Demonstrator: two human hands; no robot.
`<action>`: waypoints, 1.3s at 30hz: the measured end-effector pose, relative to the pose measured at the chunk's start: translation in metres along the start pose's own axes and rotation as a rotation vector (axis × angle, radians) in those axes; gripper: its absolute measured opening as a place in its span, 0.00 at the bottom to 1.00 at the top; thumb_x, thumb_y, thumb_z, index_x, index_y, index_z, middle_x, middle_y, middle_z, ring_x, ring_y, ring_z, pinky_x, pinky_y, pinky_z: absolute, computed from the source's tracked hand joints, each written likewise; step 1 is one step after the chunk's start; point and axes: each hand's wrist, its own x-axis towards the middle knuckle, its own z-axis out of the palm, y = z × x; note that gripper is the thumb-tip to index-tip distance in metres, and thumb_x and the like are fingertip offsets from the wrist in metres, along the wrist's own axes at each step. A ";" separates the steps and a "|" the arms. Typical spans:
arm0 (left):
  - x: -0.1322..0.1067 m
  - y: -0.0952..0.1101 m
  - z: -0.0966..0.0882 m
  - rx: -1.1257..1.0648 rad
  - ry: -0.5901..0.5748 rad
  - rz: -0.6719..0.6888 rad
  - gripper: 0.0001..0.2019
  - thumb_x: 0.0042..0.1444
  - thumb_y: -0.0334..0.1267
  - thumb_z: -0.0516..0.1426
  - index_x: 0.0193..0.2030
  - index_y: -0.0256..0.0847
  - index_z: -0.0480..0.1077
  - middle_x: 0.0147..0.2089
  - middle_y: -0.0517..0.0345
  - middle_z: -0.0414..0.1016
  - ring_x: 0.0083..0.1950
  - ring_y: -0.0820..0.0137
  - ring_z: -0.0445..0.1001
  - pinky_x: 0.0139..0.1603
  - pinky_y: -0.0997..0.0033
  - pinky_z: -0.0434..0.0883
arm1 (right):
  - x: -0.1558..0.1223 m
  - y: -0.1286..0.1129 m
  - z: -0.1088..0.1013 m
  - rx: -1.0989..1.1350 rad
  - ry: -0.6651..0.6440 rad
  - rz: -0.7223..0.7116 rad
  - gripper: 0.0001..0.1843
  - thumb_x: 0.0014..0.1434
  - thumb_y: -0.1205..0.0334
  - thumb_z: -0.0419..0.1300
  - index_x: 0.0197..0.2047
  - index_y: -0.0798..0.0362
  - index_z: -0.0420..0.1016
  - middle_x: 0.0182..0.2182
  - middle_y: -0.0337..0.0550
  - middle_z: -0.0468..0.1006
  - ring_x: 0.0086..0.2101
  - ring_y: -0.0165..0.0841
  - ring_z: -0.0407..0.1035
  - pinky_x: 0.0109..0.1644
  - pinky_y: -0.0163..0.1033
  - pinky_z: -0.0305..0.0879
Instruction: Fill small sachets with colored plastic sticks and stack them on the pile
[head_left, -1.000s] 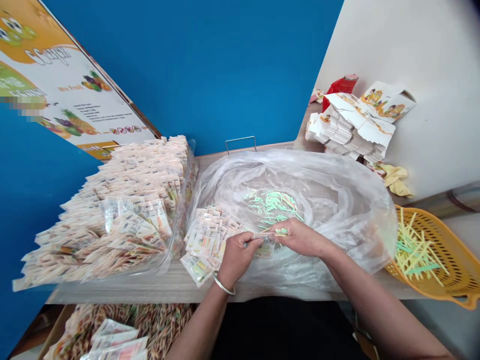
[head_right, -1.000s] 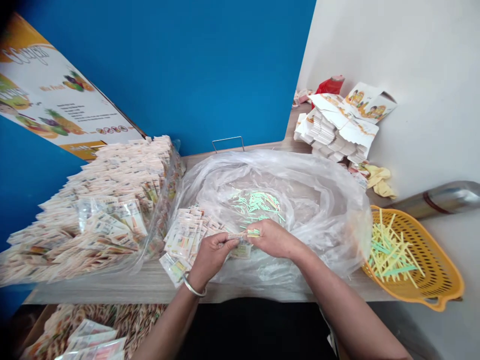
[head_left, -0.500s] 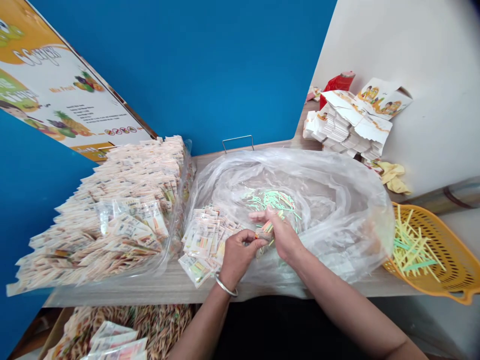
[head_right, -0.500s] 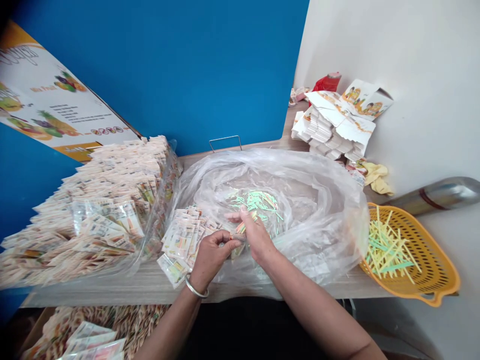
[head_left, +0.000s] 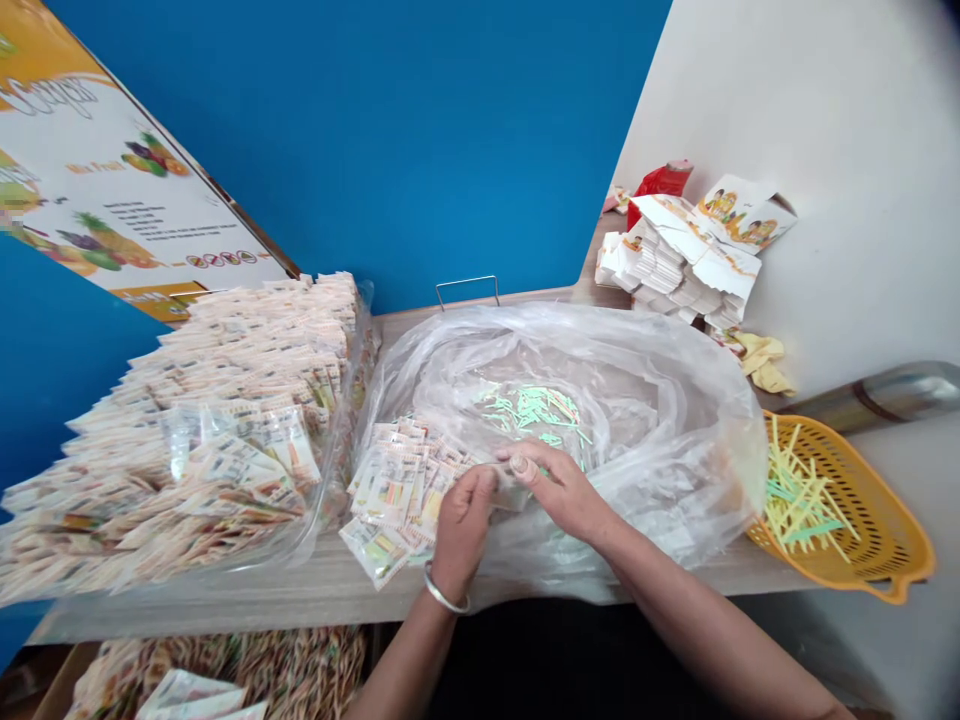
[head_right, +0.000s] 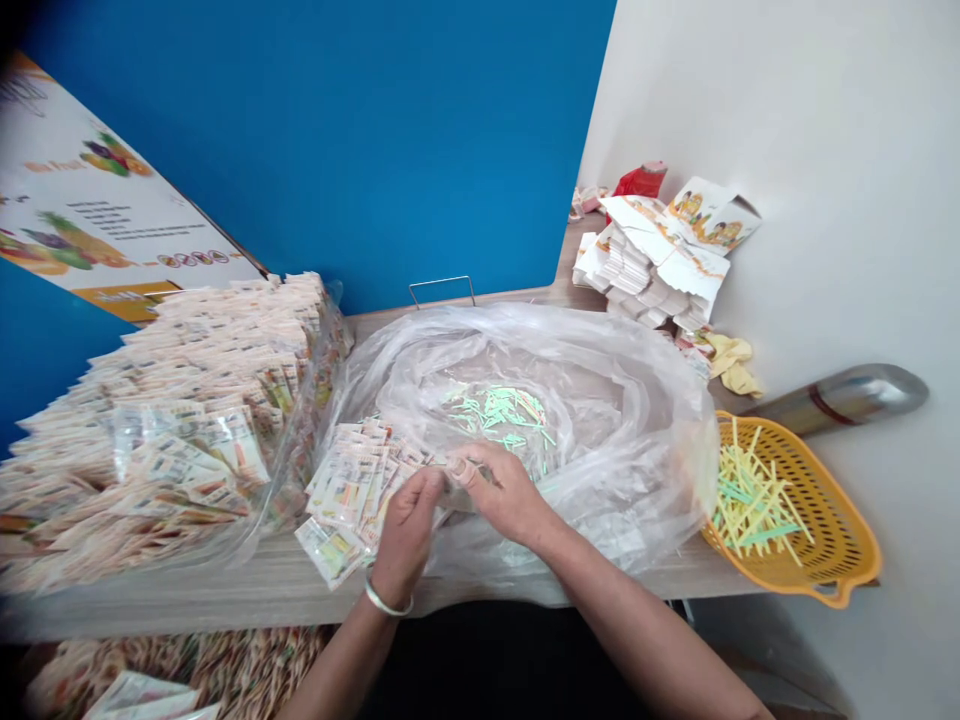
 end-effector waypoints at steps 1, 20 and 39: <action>0.000 -0.001 -0.009 0.050 0.105 0.004 0.18 0.65 0.50 0.49 0.35 0.40 0.71 0.33 0.59 0.73 0.37 0.69 0.69 0.41 0.72 0.67 | 0.001 0.006 -0.009 -0.070 0.040 -0.005 0.19 0.67 0.50 0.51 0.47 0.49 0.79 0.44 0.44 0.80 0.46 0.37 0.73 0.53 0.41 0.65; 0.064 -0.063 -0.088 0.700 0.628 0.102 0.18 0.64 0.44 0.48 0.52 0.37 0.72 0.49 0.44 0.76 0.52 0.57 0.71 0.57 0.56 0.66 | 0.065 0.083 -0.087 -0.912 -0.038 0.369 0.07 0.58 0.66 0.54 0.36 0.53 0.74 0.35 0.44 0.79 0.35 0.33 0.72 0.37 0.34 0.60; 0.000 -0.039 -0.027 0.699 0.196 0.605 0.12 0.63 0.33 0.55 0.53 0.40 0.69 0.48 0.50 0.77 0.51 0.63 0.72 0.57 0.58 0.68 | -0.004 0.042 -0.007 -0.830 -0.223 0.337 0.11 0.65 0.58 0.52 0.48 0.53 0.68 0.41 0.51 0.80 0.39 0.40 0.73 0.38 0.38 0.56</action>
